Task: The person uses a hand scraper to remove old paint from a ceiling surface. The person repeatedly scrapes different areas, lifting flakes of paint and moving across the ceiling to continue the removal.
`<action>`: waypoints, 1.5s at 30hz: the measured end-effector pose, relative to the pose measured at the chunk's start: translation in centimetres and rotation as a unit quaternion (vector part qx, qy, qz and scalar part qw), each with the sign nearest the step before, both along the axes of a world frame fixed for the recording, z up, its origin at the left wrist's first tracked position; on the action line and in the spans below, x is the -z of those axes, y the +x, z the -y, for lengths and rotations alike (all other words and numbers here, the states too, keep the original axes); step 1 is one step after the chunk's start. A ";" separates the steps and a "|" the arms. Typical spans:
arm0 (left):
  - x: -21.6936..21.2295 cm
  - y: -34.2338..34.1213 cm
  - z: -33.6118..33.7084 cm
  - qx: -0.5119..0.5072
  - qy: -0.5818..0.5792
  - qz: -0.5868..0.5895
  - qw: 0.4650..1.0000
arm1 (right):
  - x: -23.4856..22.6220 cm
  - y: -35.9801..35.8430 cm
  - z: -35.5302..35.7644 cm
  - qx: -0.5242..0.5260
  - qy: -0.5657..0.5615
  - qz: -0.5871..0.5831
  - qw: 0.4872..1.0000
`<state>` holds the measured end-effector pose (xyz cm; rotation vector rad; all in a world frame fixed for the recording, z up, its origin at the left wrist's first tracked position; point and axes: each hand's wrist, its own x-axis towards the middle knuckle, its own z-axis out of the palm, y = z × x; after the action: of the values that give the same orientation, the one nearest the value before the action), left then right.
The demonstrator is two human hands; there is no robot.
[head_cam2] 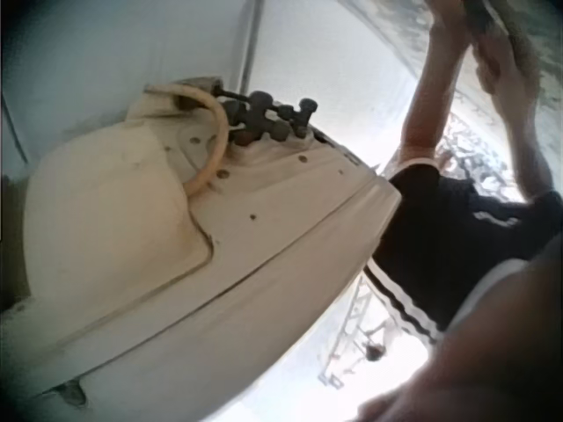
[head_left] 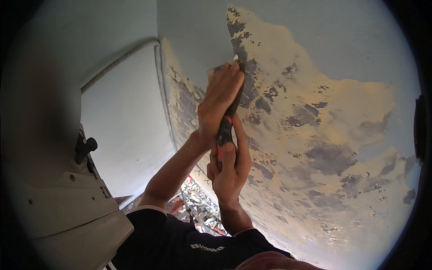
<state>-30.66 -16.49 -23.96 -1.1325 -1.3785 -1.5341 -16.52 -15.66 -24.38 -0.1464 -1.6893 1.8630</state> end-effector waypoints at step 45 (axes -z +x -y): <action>-3.1 -3.5 -0.2 -0.002 0.077 -0.010 0.997 | -3.7 -4.0 0.8 -0.010 0.023 -0.023 0.999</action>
<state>-34.13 -16.32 -20.86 -1.0465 -1.2258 -1.5935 -20.52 -16.49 -20.72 -0.0676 -1.7072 1.8265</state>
